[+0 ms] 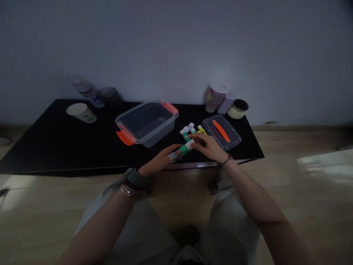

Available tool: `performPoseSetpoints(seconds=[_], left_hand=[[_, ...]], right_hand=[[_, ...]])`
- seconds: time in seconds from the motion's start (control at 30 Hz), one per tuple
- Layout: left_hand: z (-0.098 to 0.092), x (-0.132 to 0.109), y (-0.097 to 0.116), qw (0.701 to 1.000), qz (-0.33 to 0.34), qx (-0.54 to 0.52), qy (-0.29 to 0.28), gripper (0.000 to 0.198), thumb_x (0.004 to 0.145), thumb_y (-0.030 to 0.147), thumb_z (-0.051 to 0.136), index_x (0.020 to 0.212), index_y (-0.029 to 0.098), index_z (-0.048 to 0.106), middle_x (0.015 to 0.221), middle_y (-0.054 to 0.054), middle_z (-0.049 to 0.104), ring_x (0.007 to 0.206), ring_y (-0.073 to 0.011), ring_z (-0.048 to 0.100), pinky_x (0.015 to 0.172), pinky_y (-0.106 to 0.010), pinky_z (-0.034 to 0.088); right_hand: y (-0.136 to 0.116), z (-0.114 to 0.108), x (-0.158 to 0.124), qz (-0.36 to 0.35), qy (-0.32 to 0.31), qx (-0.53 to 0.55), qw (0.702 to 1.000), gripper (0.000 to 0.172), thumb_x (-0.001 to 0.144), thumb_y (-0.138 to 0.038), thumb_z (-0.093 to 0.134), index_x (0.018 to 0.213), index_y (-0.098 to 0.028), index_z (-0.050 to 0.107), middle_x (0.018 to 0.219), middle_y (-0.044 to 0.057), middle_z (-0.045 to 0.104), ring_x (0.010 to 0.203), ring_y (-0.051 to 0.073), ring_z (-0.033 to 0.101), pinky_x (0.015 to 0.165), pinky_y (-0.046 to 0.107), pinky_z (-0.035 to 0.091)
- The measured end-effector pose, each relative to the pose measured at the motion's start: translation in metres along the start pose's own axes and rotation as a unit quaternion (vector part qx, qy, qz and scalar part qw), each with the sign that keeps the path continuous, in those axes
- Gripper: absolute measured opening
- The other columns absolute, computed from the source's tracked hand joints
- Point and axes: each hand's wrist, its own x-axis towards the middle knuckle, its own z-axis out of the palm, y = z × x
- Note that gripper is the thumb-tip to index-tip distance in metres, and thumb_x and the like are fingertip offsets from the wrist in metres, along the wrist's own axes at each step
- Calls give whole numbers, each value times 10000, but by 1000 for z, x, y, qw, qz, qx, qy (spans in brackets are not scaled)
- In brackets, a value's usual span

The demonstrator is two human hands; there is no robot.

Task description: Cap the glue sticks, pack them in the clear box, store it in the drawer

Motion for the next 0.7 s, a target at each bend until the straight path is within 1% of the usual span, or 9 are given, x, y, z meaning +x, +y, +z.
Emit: performPoseSetpoints(seconds=[0.07, 0.1, 0.2, 0.27, 0.33, 0.43, 0.57, 0.7], left_hand=[[5, -1, 4, 999, -16, -36, -9, 495, 944, 527, 478, 1266, 164, 574, 1010, -90, 673, 828, -177, 634, 725, -301, 518], [7, -1, 7, 999, -15, -33, -12, 498, 937, 545, 490, 1241, 162, 585, 974, -81, 672, 785, -165, 619, 690, -287, 506], [13, -1, 16, 999, 7, 31, -16, 469, 929, 558, 501, 1122, 149, 625, 871, -53, 662, 705, -143, 567, 637, -264, 472], [15, 0, 21, 997, 24, 78, -17, 447, 937, 546, 481, 1056, 146, 640, 833, -45, 659, 705, -147, 560, 639, -262, 460], [16, 1, 25, 993, 41, 112, -16, 438, 942, 536, 461, 1020, 144, 643, 818, -44, 662, 711, -154, 566, 650, -265, 453], [18, 3, 26, 987, 57, 147, -3, 419, 955, 516, 436, 1016, 150, 631, 810, -42, 664, 698, -155, 574, 651, -267, 436], [22, 5, 24, 982, 55, 183, 13, 373, 980, 490, 391, 950, 175, 589, 780, -33, 647, 661, -153, 569, 622, -268, 407], [24, 7, 18, 972, 49, 228, 23, 354, 1000, 478, 353, 913, 194, 544, 782, -44, 640, 664, -174, 592, 614, -279, 398]], right_hand=[[-3, 1, -2, 11, 17, -11, 1000, 317, 953, -431, 559, 1155, -192, 606, 842, 7, 620, 691, 131, 530, 668, 251, 412], [-5, 2, -3, 13, 21, -20, 1000, 290, 959, -442, 543, 1098, -194, 600, 787, -6, 595, 664, 130, 515, 646, 245, 395], [-10, 7, -5, 9, 7, -60, 998, 262, 993, -435, 461, 896, -208, 551, 669, -29, 516, 594, 129, 470, 601, 247, 339], [-13, 13, -5, 12, -3, -87, 996, 283, 1015, -401, 391, 832, -218, 506, 653, -25, 500, 581, 135, 460, 598, 259, 319], [-14, 19, -5, 20, 5, -104, 994, 289, 1025, -364, 336, 819, -225, 484, 658, -17, 501, 580, 144, 459, 602, 270, 311], [-12, 27, -4, 37, 26, -109, 993, 278, 1027, -336, 311, 835, -228, 480, 642, -20, 483, 556, 148, 446, 590, 278, 299], [-9, 33, -2, 58, 40, -99, 993, 268, 1027, -313, 303, 848, -229, 484, 640, -20, 480, 569, 150, 466, 594, 277, 296], [-8, 35, 2, 80, 47, -99, 991, 251, 1014, -294, 325, 833, -228, 486, 645, -17, 487, 571, 151, 455, 597, 282, 280]])
